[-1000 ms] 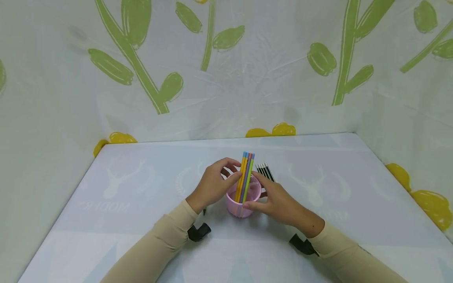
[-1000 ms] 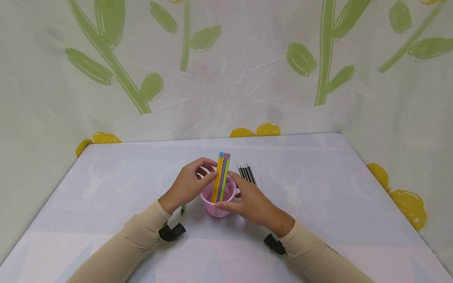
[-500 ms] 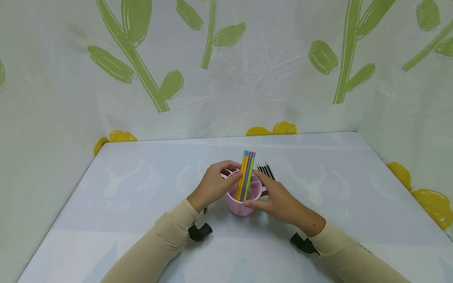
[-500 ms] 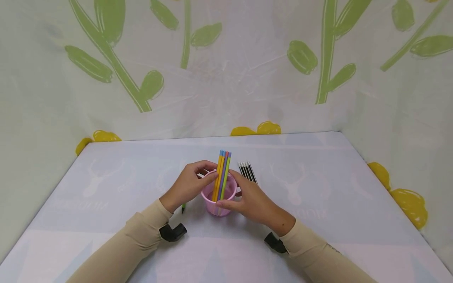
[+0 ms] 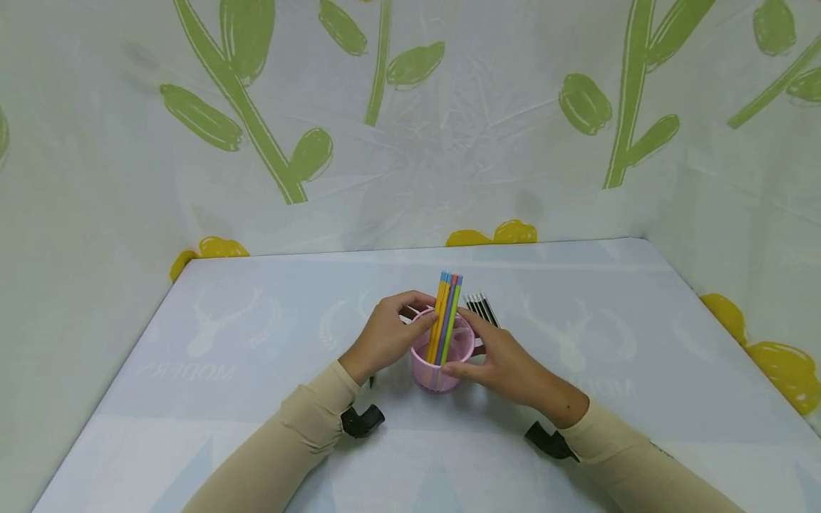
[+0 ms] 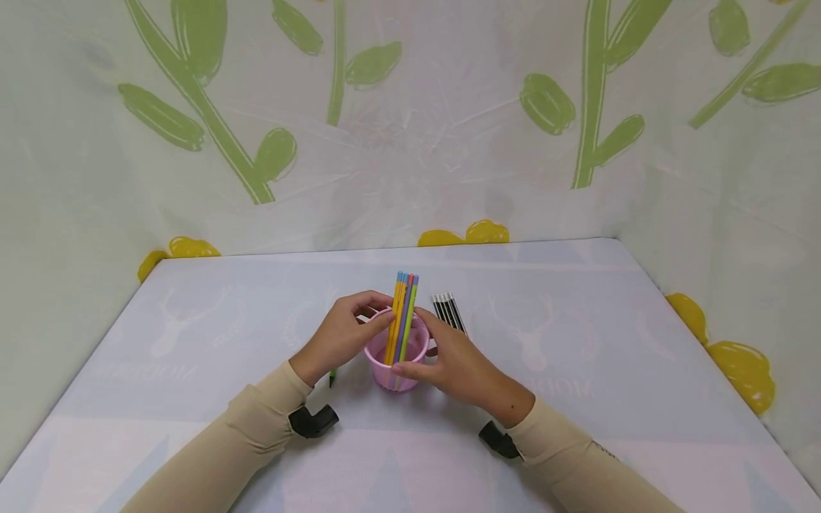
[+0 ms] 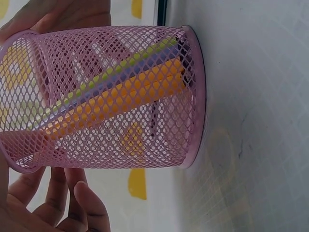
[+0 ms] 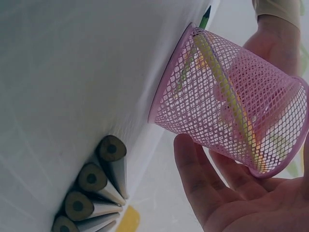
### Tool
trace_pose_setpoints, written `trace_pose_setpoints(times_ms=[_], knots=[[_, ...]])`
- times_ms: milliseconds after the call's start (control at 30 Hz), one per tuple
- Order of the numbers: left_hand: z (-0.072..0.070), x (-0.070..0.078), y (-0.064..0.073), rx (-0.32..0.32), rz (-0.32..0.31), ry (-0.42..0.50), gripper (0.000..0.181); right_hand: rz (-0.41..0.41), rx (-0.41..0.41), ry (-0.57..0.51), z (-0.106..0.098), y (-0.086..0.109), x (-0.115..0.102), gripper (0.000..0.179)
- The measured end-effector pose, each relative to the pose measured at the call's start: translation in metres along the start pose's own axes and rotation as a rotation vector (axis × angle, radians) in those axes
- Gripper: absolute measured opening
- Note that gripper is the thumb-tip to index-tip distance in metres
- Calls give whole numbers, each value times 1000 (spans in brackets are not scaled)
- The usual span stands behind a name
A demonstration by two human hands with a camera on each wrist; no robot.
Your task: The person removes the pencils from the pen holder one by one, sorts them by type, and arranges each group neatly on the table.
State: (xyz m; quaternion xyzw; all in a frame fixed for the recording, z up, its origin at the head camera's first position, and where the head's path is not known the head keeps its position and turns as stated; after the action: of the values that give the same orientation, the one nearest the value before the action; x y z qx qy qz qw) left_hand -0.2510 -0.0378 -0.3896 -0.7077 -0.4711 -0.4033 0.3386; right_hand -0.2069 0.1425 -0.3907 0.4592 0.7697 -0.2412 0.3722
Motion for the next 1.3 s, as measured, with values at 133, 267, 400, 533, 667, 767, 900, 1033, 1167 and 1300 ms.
trace_pose_setpoints(times_ms=[133, 267, 400, 533, 667, 767, 900, 1033, 1167, 1300], knots=[[-1, 0, 0, 7, 11, -6, 24, 0, 0, -5, 0, 0, 0, 91], [-1, 1, 0, 19, 26, -7, 25, 3, -1, -11, 0, -1, 0, 92], [-1, 0, 0, 34, 30, -10, 25, 7, -2, -17, 0, -1, 0, 92], [-1, 0, 0, 52, 27, -12, 25, 7, -5, -25, 0, -1, 0, 92], [-2, 2, 1, 69, 43, -11, 24, 10, -5, -25, 0, -1, 1, 92], [-2, 3, 2, 78, 52, -13, 23, 12, -5, -24, 0, -1, 1, 93], [-4, 6, 2, 100, 44, 2, 22, 18, -5, -30, 0, -1, 2, 94], [-9, 7, 3, 142, 30, 54, 23, 36, -5, -38, 1, -1, 2, 95], [-13, 8, 2, 179, 42, 102, 25, 38, -6, -34, 1, -2, 2, 95], [-19, 13, 4, 222, 84, 125, 25, 41, -6, -22, 1, -2, 2, 95]])
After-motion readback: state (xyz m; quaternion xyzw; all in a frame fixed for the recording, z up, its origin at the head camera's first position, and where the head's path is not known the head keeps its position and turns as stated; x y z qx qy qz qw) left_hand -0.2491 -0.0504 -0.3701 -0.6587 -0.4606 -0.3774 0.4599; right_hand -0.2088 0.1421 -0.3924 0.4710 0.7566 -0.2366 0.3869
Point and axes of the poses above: each hand's wrist, its own y-axis away from the middle knuckle, its own z-axis out of the palm, x = y × z, the point moved 4 cm from there along -y, towards the middle knuckle, and after that the axes turned 1 degree about -z, right-handed, at the moved point
